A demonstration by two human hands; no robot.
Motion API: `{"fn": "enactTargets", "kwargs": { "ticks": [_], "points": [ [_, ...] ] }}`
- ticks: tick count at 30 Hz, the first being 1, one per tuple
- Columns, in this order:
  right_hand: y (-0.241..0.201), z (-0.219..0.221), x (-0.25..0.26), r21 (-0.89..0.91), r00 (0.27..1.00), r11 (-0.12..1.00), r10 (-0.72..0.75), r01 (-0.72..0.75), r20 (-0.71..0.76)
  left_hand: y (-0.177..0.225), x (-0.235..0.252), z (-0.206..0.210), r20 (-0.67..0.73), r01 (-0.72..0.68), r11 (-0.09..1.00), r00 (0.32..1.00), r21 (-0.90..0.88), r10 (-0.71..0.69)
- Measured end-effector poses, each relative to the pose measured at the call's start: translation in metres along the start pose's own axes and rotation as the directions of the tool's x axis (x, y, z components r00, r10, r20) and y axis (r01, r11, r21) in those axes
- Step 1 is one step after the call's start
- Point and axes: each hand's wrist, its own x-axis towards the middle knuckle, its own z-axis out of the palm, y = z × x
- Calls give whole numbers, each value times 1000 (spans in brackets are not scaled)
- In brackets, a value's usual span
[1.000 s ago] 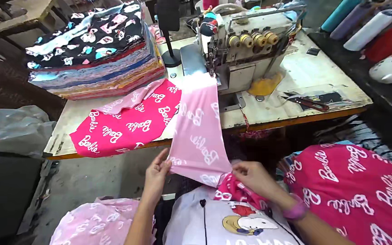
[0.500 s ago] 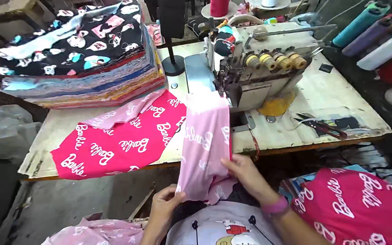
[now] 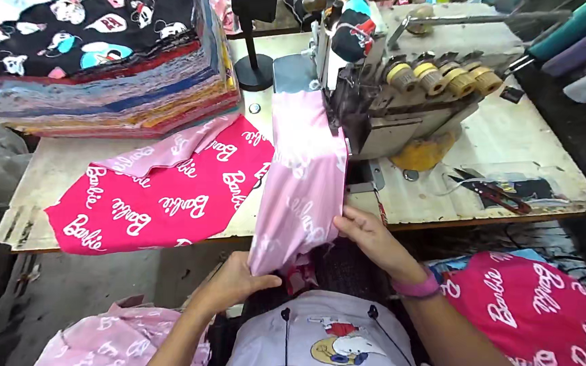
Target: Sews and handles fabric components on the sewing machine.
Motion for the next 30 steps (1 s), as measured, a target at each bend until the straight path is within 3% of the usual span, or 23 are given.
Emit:
{"fn": "enactTargets", "kwargs": {
  "ticks": [1, 3, 5, 7, 8, 10, 13, 15, 16, 18, 20, 22, 23, 24, 26, 28, 30],
  "points": [
    [3, 1, -5, -59, 999, 998, 31, -30, 26, -5, 0, 0, 53, -3, 995, 999, 103, -2],
    [11, 3, -19, -197, 988, 972, 141, -126, 65, -18, -8, 6, -25, -120, 989, 992, 90, 123],
    [19, 7, -31, -289, 973, 933, 230, -215, 19, -26, -15, 18, -280, -217, 946, 949, -241, 146],
    [17, 9, -40, -238, 965, 939, 262, -249, 27, -19, -11, 32, -490, -294, 748, 870, -594, -47],
    [13, 11, -44, -184, 960, 949, 272, -257, 62, -15, -9, 37, -515, -302, 675, 847, -673, -134],
    [7, 18, -46, -98, 957, 964, 259, -248, 130, -9, -9, 47, -450, -183, 675, 859, -715, -244],
    [4, 21, -43, -84, 972, 978, 201, -192, 124, -13, -24, 50, -180, 55, 807, 964, -589, -198],
    [2, 18, -41, -46, 988, 990, 135, -132, 74, -9, -35, 41, -105, 51, 882, 988, -469, -113],
    [2, 18, -41, -16, 993, 995, 102, -101, 51, -7, -40, 39, -152, -20, 893, 987, -450, -54],
    [3, 21, -38, -7, 1000, 1000, 30, -30, -3, 0, -46, 42, -353, -235, 863, 933, -447, 72],
    [4, 27, -35, -180, 981, 980, -115, 86, -158, 21, -50, 49, -556, -410, 813, 821, -414, 131],
    [6, 28, -27, -465, 878, 870, -342, 161, -335, 52, -59, 55, -695, -477, 825, 703, -303, 152],
    [5, 27, -24, -519, 830, 836, -411, 178, -378, 64, -65, 55, -725, -500, 831, 663, -244, 185],
    [0, 27, -24, -497, 816, 844, -424, 200, -393, 74, -72, 53, -734, -520, 833, 638, -189, 232],
    [-10, 35, -28, -286, 867, 919, -361, 270, -344, 88, -85, 48, -714, -549, 831, 616, -87, 333],
    [-12, 58, -29, -66, 930, 951, -308, 301, -200, 97, -91, 49, -664, -561, 827, 631, -35, 400],
    [-4, 85, -25, 32, 937, 941, -332, 337, -114, 98, -91, 55, -620, -548, 836, 660, -11, 424]
  ]
}}
